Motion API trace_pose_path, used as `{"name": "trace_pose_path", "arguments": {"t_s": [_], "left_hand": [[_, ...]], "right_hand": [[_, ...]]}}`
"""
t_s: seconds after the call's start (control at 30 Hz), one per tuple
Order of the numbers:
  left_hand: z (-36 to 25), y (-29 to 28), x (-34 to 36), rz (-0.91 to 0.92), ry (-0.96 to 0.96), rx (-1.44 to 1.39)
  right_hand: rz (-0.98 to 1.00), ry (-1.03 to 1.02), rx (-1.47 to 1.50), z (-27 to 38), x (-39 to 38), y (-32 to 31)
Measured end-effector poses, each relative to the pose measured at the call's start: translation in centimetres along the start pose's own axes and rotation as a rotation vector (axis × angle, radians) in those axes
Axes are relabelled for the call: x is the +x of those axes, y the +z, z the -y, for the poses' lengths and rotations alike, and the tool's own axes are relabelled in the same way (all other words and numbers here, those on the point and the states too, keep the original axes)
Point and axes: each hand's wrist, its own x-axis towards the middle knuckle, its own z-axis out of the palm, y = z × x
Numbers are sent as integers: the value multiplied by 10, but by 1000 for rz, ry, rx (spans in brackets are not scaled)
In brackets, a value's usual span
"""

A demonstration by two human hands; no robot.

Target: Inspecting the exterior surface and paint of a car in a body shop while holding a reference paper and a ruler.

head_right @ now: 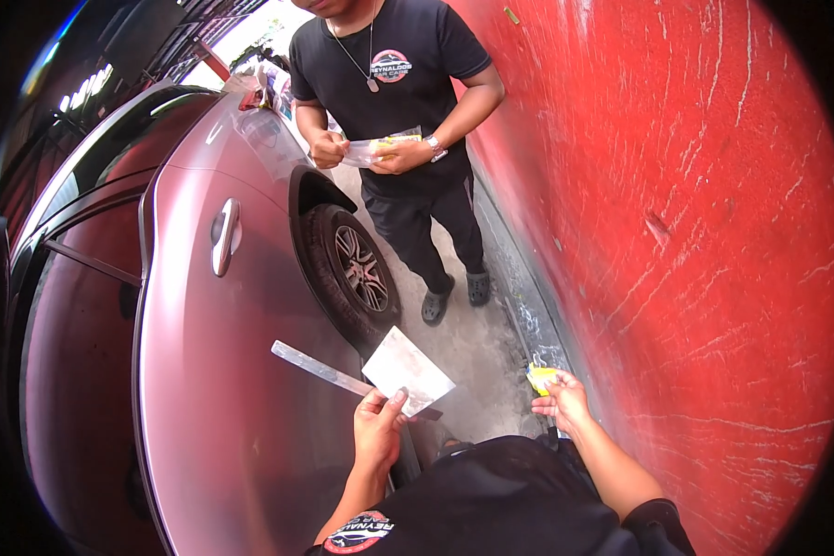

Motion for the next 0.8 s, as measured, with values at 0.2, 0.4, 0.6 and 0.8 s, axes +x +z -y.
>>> {"name": "trace_pose_path", "arguments": {"t_s": [0.2,0.4,0.6,0.8], "left_hand": [[3,0,-2,21,-8,-3],[2,4,-5,23,-21,10],[4,3,-5,28,-22,27],[5,1,-5,22,-22,23]], "right_hand": [[-17,-6,1,-4,3,-2],[2,-5,-23,-4,1,-1],[-9,4,-51,-4,-2,-1],[15,-22,-88,-6,-3,-4]]}}
